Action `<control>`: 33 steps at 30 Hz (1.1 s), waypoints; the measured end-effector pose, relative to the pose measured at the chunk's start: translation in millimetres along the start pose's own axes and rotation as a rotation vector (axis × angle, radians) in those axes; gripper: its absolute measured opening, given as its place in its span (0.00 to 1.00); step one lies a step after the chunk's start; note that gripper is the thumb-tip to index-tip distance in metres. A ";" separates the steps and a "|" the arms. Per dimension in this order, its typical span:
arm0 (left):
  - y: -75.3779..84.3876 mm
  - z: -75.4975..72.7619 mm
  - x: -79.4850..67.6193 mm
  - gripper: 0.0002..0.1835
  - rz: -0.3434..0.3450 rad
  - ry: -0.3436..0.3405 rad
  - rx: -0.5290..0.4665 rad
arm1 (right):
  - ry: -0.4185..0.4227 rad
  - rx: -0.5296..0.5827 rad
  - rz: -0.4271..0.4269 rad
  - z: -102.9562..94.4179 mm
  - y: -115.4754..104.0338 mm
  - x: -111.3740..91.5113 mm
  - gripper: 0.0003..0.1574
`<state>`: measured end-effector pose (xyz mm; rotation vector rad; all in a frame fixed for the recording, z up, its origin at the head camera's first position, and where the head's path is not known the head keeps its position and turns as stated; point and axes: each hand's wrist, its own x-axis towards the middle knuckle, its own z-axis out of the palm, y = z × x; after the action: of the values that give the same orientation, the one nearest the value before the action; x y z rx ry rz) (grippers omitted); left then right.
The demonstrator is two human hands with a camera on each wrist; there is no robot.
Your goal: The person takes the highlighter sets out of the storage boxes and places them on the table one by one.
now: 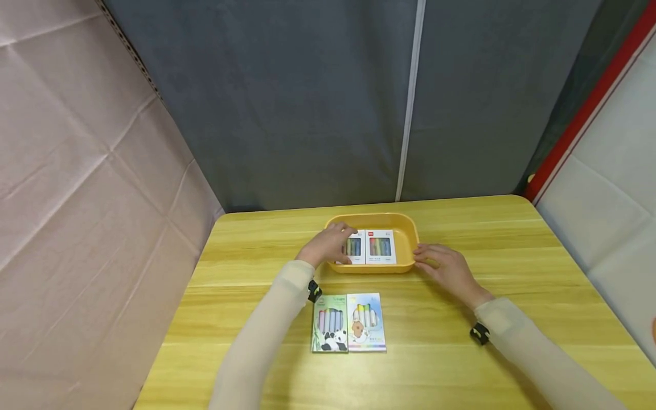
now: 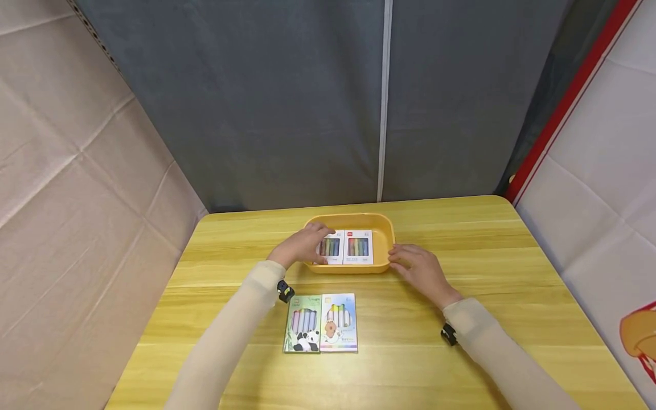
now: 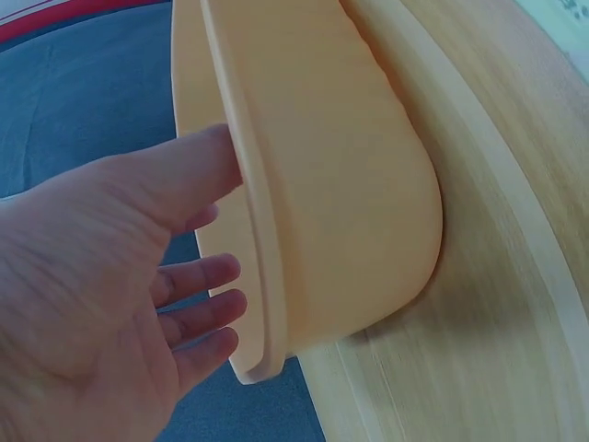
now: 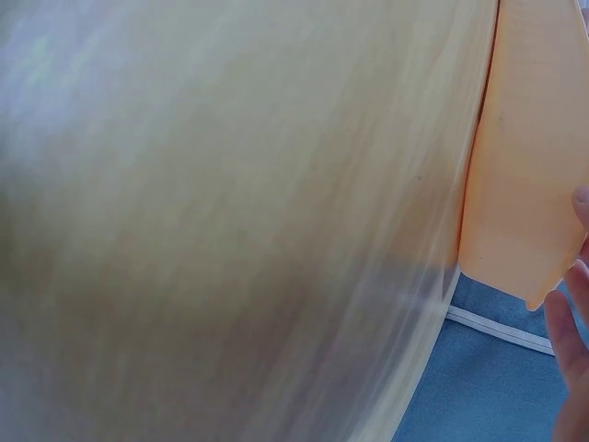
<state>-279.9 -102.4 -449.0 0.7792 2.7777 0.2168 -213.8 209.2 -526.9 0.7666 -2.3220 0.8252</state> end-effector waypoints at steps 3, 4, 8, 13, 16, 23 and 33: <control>0.1 0.2 1.2 0.44 -0.005 -0.007 0.016 | 0.000 0.004 0.003 -0.1 -0.8 0.2 0.18; 0.2 0.1 1.3 0.44 -0.006 -0.007 0.017 | -0.002 0.006 0.004 -0.4 -1.3 0.3 0.18; -0.6 0.5 2.0 0.44 -0.002 -0.010 0.035 | -0.006 0.002 0.006 0.4 -1.7 0.2 0.18; -2.0 1.9 2.8 0.45 -0.005 -0.015 0.056 | -0.007 -0.006 0.006 1.3 -1.5 -0.2 0.18; -2.2 2.8 4.1 0.46 -0.011 -0.017 0.060 | -0.007 0.000 0.007 0.6 -2.3 0.1 0.18; -1.6 0.8 5.6 0.47 -0.010 -0.033 0.078 | -0.004 0.000 0.004 0.5 -4.6 0.6 0.18; -0.1 0.9 6.1 0.46 -0.028 -0.051 0.095 | -0.015 -0.001 0.016 0.2 -3.4 -0.4 0.18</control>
<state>-284.7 -99.2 -451.1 0.7565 2.7660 0.0590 -211.3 207.0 -526.0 0.7571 -2.3447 0.8281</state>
